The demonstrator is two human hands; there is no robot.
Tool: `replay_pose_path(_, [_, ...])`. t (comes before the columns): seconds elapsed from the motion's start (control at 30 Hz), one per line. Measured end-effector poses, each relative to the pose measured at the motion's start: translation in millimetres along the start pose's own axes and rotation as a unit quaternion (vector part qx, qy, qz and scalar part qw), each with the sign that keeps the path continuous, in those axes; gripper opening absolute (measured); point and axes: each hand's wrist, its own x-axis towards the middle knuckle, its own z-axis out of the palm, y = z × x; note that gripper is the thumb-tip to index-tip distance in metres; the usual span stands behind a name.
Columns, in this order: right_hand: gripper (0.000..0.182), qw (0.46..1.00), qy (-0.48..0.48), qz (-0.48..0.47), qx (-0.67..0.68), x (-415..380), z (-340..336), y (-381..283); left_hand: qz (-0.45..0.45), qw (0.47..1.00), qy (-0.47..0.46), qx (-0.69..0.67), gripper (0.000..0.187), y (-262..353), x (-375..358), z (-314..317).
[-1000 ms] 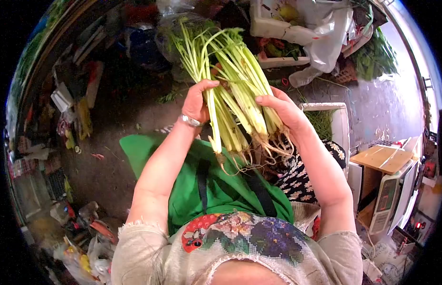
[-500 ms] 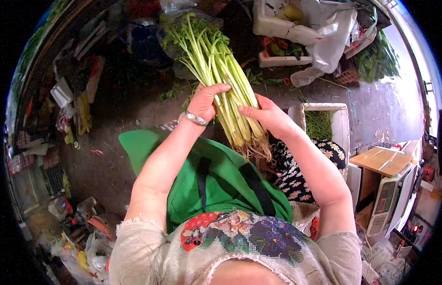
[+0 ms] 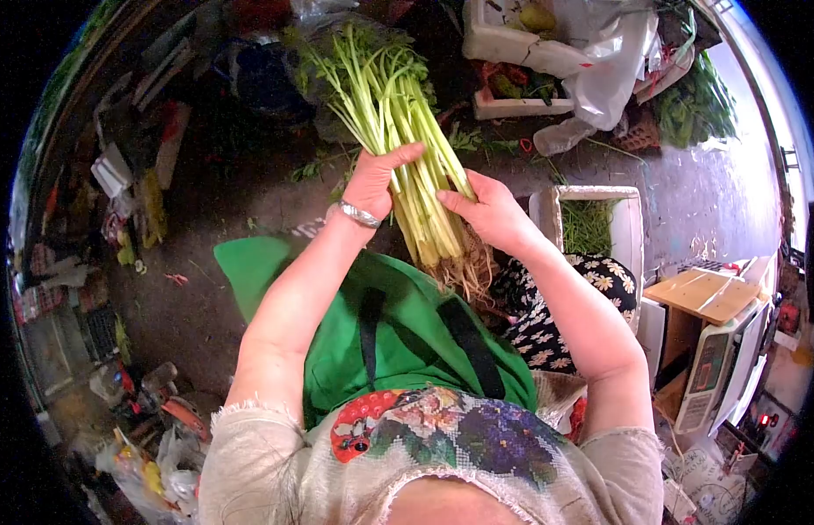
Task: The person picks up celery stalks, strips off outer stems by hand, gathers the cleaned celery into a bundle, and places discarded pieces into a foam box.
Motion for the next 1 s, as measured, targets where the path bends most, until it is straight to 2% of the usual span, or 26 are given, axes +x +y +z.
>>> replay_pose_path(0.03, [0.034,1.0,-0.001,0.0,0.0,-1,-3,-5,0.03,0.998,0.017,0.055,0.042,-3,1,1])
replay_pose_path(0.1, [0.03,0.977,0.077,0.062,-0.189,-1,-12,-16,0.019,0.999,-0.009,0.031,0.041,-2,3,1])
replay_pose_path(0.13, [0.027,0.978,0.125,0.022,-0.166,0,-18,-12,0.008,0.999,0.01,0.042,0.04,2,3,1])
replay_pose_path(0.17, [0.026,0.978,0.131,0.017,-0.164,1,-27,-15,-0.004,0.998,0.029,0.053,0.04,5,4,1])
replay_pose_path(0.23, [0.023,0.988,0.124,0.092,0.029,-6,-41,-39,-0.013,0.999,0.017,0.037,0.041,5,7,-4])
replay_pose_path(0.3, [0.015,0.978,0.105,0.061,0.171,-11,-53,-56,0.006,0.997,0.043,0.064,0.041,4,8,-2])
replay_pose_path(0.43, [0.01,0.97,0.115,0.027,0.212,-16,-61,-65,-0.023,0.992,0.106,0.067,0.031,-12,33,-36])
replay_pose_path(0.47, [0.011,0.965,0.124,0.03,0.229,-15,-60,-62,-0.028,0.989,0.13,0.06,0.044,-19,42,-54])
replay_pose_path(0.5, [0.011,0.959,0.133,0.034,0.247,-14,-57,-57,-0.013,0.961,0.189,0.203,0.057,-19,39,-52])
replay_pose_path(0.53, [0.012,0.958,0.126,0.048,0.254,-11,-53,-51,-0.017,0.905,0.253,0.341,0.071,-13,32,-41])
replay_pose_path(0.57, [0.013,0.958,0.123,0.075,0.249,-10,-47,-49,0.044,0.855,0.251,0.452,0.078,-11,22,-30])
replay_pose_path(0.63, [0.016,0.965,0.108,0.071,0.23,-9,-36,-40,-0.027,0.92,0.012,0.391,0.056,7,8,-5])
replay_pose_path(0.7, [0.019,0.97,0.075,0.05,0.226,-9,-26,-36,-0.134,0.959,-0.144,0.204,0.047,5,4,15])
replay_pose_path(0.77, [0.02,0.976,0.061,0.014,0.207,-13,-12,-40,-0.166,0.965,-0.18,0.093,0.048,2,-2,30])
replay_pose_path(0.8, [0.022,0.976,0.024,0.012,0.215,-15,-8,-40,-0.157,0.962,-0.204,0.095,0.05,4,-3,33])
replay_pose_path(0.83, [0.025,0.97,0.009,-0.008,0.244,-13,-2,-32,-0.135,0.969,-0.199,0.052,0.048,6,-4,37])
replay_pose_path(0.9, [0.028,0.961,-0.059,0.031,0.269,-14,-6,-34,-0.056,0.983,-0.173,0.039,0.041,14,-4,45])
replay_pose_path(1.0, [0.028,0.993,0.003,0.009,0.115,-11,-12,-35,-0.005,0.988,-0.142,0.059,0.033,30,-1,44])
